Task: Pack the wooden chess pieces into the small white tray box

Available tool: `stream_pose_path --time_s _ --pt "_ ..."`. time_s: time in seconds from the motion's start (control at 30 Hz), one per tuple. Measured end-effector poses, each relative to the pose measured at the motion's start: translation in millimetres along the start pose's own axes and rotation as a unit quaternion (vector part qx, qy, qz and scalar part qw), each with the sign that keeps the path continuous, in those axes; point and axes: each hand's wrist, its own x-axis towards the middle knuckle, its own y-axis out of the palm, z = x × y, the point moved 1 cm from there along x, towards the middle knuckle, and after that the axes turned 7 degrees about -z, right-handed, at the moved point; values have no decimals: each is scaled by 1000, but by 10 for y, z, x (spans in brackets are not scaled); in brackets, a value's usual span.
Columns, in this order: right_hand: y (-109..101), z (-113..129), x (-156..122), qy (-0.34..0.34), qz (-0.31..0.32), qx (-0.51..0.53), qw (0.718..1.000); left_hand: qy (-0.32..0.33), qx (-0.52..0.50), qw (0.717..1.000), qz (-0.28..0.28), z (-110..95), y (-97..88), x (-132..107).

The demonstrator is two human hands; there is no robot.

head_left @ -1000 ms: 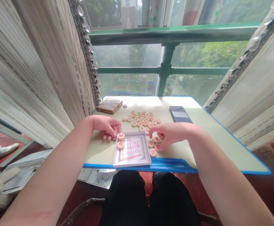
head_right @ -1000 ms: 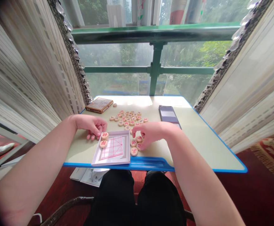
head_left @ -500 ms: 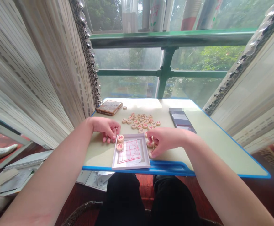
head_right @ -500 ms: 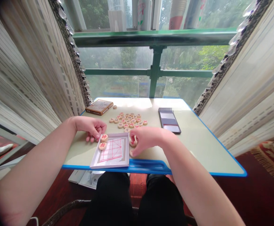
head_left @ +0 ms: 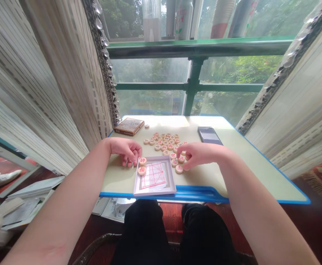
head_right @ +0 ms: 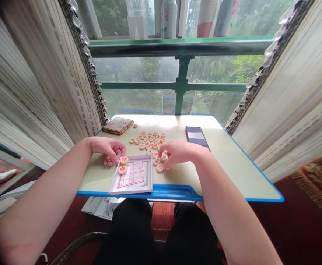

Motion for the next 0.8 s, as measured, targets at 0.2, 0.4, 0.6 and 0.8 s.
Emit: stream_pose_path --time_s 0.2,0.4,0.6,0.8 --pt "18 -45 32 3 -12 13 1000 -5 6 1000 -9 -4 21 -2" --pt "-22 -74 -2 7 -25 3 1000 -11 4 1000 -15 -9 24 0" --pt "-17 -52 -75 4 -6 -48 999 -11 8 1000 -13 -26 27 -13" --pt "-39 -9 -111 49 1 -63 997 -9 12 1000 -11 -26 27 -18"
